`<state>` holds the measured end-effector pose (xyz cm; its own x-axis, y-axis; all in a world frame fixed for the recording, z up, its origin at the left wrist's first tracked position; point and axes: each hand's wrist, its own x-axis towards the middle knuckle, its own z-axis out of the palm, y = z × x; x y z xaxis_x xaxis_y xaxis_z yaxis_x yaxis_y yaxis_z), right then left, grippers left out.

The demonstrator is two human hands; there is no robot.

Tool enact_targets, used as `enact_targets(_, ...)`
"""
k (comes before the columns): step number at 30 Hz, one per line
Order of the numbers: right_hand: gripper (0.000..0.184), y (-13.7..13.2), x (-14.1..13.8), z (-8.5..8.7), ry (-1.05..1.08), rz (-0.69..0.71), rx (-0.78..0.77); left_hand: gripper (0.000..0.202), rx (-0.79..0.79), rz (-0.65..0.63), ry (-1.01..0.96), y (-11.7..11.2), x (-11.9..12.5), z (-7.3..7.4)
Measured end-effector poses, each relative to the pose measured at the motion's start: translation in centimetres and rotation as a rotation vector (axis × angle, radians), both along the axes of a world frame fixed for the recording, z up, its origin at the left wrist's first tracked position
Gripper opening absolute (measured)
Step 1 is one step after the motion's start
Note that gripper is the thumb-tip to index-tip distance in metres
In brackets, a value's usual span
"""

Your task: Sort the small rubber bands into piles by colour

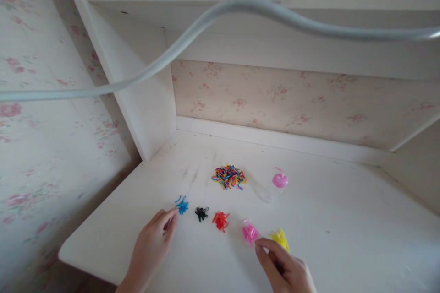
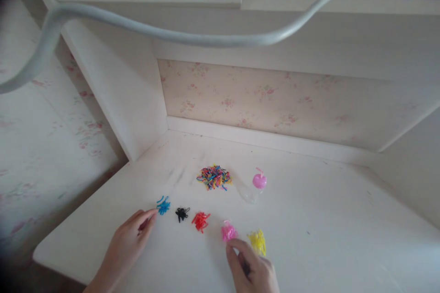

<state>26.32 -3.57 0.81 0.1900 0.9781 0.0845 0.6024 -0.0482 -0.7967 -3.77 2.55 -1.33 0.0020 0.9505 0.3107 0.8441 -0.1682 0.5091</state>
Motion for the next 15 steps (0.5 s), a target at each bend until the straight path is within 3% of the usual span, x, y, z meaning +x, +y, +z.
enact_targets(5,0.034,4.6,-1.5,2.4,-0.284,0.119,-0.101,0.028,0.016,-0.012,-0.21,-2.1,-1.0,-1.1)
enact_targets(10,0.033,9.7,-2.1,1.3,-0.619,0.069,-0.162,0.031,-0.168,-0.039,-0.396,-2.7,-2.0,-0.9)
enact_targets(15,0.031,12.7,-2.1,0.6,-0.737,0.042,-0.202,0.038,-0.18,0.042,-0.506,-2.7,-3.0,-0.6)
